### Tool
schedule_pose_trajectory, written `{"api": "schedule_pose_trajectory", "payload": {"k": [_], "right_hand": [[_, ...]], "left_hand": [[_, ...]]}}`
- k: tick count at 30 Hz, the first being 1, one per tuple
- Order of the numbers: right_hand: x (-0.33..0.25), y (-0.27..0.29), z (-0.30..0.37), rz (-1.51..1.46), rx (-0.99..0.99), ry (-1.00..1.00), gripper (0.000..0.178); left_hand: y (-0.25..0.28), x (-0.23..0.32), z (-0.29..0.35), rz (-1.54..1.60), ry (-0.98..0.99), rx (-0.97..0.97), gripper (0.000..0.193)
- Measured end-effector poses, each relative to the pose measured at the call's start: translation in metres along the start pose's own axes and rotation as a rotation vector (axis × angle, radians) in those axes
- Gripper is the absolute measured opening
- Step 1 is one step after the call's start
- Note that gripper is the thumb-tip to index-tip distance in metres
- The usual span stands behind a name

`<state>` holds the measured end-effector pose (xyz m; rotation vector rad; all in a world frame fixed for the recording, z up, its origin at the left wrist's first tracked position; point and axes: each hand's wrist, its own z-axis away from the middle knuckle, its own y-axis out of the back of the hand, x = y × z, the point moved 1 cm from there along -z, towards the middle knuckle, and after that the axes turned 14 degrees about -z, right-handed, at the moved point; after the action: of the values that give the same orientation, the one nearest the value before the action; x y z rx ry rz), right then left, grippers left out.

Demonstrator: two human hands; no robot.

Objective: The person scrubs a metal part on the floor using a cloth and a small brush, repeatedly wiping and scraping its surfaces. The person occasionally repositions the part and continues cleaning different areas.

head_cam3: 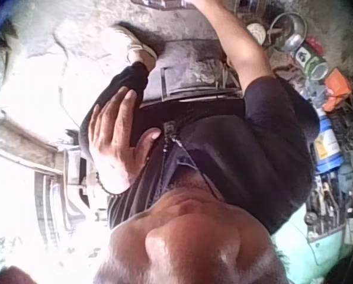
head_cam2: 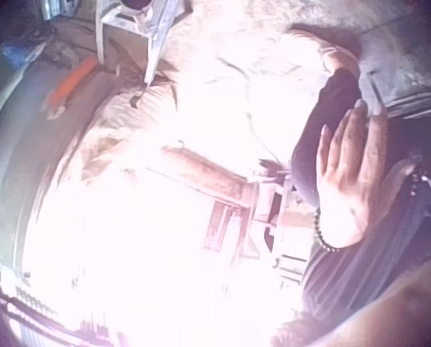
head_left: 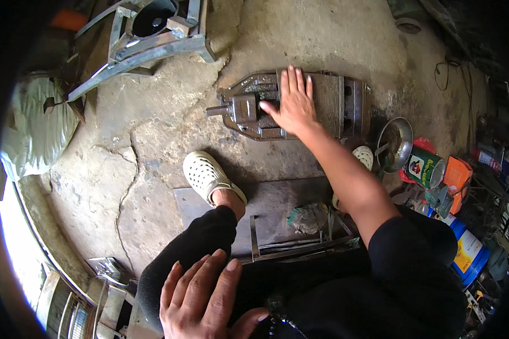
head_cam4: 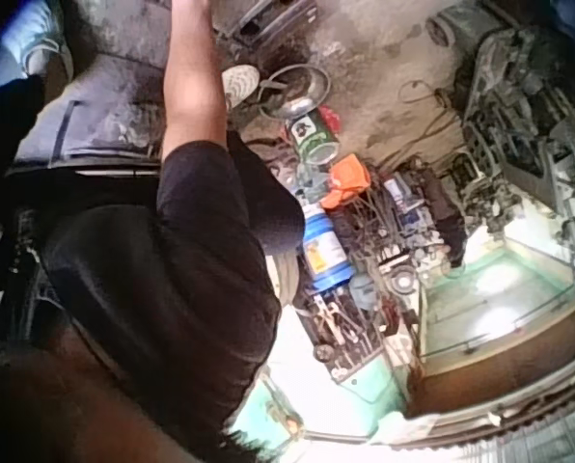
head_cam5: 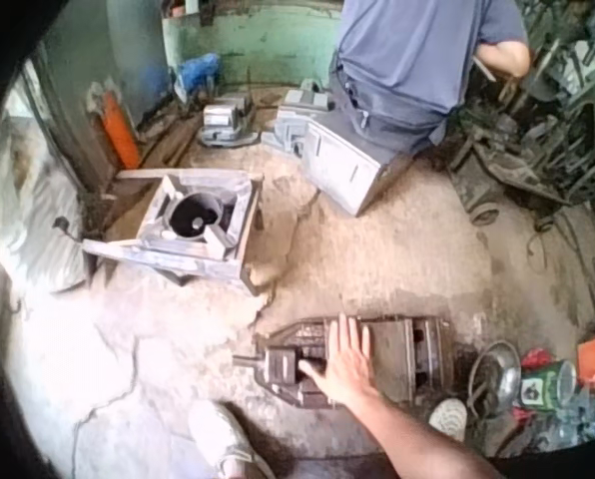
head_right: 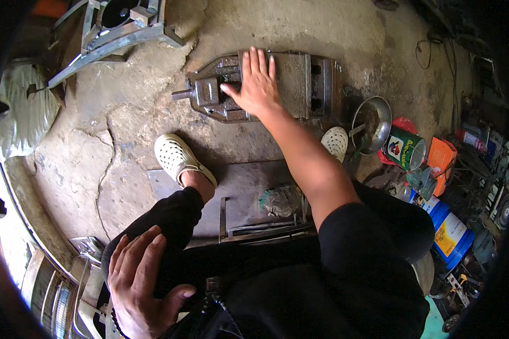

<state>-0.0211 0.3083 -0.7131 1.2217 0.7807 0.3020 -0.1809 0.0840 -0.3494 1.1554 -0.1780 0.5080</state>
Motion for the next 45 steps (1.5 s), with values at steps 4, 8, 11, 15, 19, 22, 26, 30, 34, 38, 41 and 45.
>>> {"api": "schedule_pose_trajectory", "payload": {"k": [4,8,11,15,19,22,26,30,34,38,41,45], "right_hand": [[-0.009,0.001,0.053,0.096,-0.244,-0.035,0.108],[-0.007,-0.003,0.027,0.038,-0.185,-0.034,0.110],[-0.006,-0.008,0.011,-0.008,-0.076,-0.020,0.111],[-0.011,-0.015,0.047,0.045,-0.249,-0.074,0.113],[-0.011,-0.016,0.034,0.025,-0.219,-0.026,0.114],[-0.009,-0.023,0.009,0.001,-0.065,-0.007,0.112],[-0.016,-0.018,0.038,0.042,-0.222,-0.054,0.112],[-0.013,-0.016,0.033,0.050,-0.126,0.009,0.109],[-0.010,-0.011,0.005,0.032,-0.072,-0.037,0.104],[-0.009,-0.010,0.047,0.031,-0.272,-0.063,0.111],[0.000,-0.006,0.038,0.091,-0.219,0.029,0.112],[0.007,0.002,-0.002,0.049,-0.037,-0.003,0.113]], "left_hand": [[0.002,0.001,0.002,0.063,-0.016,0.044,0.070],[-0.002,0.001,0.000,0.048,-0.004,-0.017,0.070],[-0.001,-0.001,0.001,0.023,0.025,-0.012,0.071],[0.002,0.000,0.002,0.063,-0.007,0.029,0.070],[-0.001,0.002,0.000,0.063,-0.031,-0.008,0.070],[0.000,0.002,0.000,0.055,0.000,-0.015,0.069],[0.003,0.003,0.002,0.097,-0.023,0.040,0.071],[0.001,0.005,0.002,0.091,-0.060,-0.017,0.070],[0.002,0.005,0.003,0.058,-0.011,-0.006,0.069],[0.003,0.004,0.004,0.083,-0.022,0.042,0.069],[0.001,0.004,0.002,0.068,-0.034,0.023,0.069],[0.000,0.004,0.003,0.048,-0.005,0.018,0.069]]}}
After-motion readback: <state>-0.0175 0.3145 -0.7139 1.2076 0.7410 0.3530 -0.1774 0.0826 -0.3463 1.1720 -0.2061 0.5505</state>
